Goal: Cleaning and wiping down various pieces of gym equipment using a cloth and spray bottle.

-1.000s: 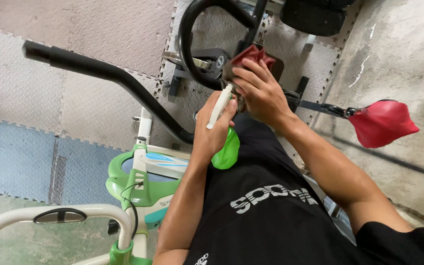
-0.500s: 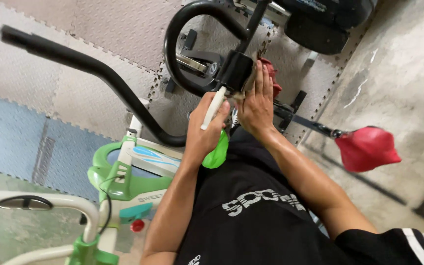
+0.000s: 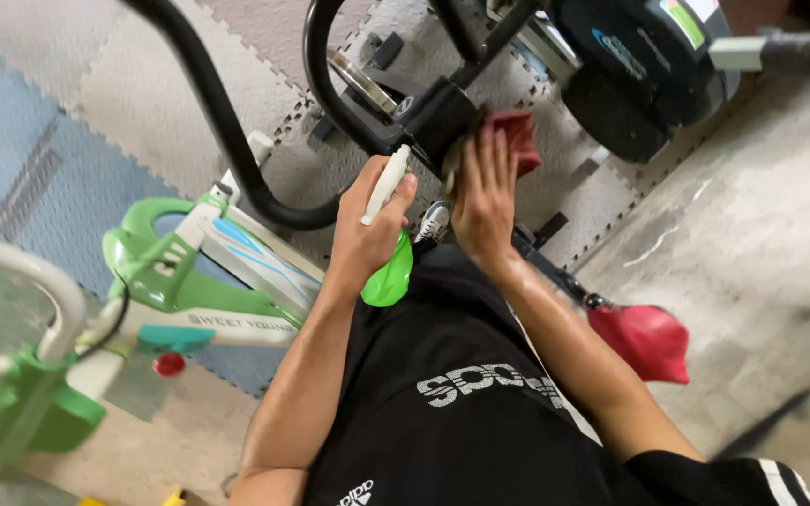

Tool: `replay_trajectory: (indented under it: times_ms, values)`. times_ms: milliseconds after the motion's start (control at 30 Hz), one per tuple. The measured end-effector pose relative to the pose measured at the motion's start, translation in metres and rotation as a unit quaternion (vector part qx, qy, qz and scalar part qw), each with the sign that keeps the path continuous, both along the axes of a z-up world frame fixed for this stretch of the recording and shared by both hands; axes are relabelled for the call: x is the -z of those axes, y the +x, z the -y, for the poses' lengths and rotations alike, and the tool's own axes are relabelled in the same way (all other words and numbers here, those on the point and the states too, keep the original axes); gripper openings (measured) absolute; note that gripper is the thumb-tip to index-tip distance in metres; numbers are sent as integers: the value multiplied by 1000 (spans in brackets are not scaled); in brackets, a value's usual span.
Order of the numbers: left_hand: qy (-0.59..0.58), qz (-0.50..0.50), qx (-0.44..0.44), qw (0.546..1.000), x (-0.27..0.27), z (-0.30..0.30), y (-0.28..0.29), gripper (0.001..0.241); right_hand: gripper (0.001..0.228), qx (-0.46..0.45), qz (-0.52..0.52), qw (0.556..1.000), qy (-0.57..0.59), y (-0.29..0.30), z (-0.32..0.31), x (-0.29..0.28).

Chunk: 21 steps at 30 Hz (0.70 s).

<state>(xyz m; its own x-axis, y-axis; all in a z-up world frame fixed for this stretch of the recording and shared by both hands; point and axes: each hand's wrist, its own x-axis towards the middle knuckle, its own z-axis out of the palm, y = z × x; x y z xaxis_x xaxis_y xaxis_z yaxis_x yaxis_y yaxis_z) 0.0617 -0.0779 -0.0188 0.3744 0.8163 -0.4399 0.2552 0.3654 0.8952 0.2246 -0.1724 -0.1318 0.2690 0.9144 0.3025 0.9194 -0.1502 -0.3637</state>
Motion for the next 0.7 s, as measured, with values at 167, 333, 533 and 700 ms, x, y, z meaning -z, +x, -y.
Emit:
replay_trajectory:
  times_ms: [167,333,533,700]
  values:
    - [1,-13,-39,999,6,26,7,25,61,-166,43,984,-49,28,33,8]
    - [112,-41,-65,991,30,57,15,23,59,-314,12,948,-56,57,0,-6]
    - [-48,1,-130,990,23,82,20,26,57,-317,142,937,-39,53,12,1]
    - [-12,-31,-164,986,31,95,3,26,32,-456,197,859,-125,54,15,-27]
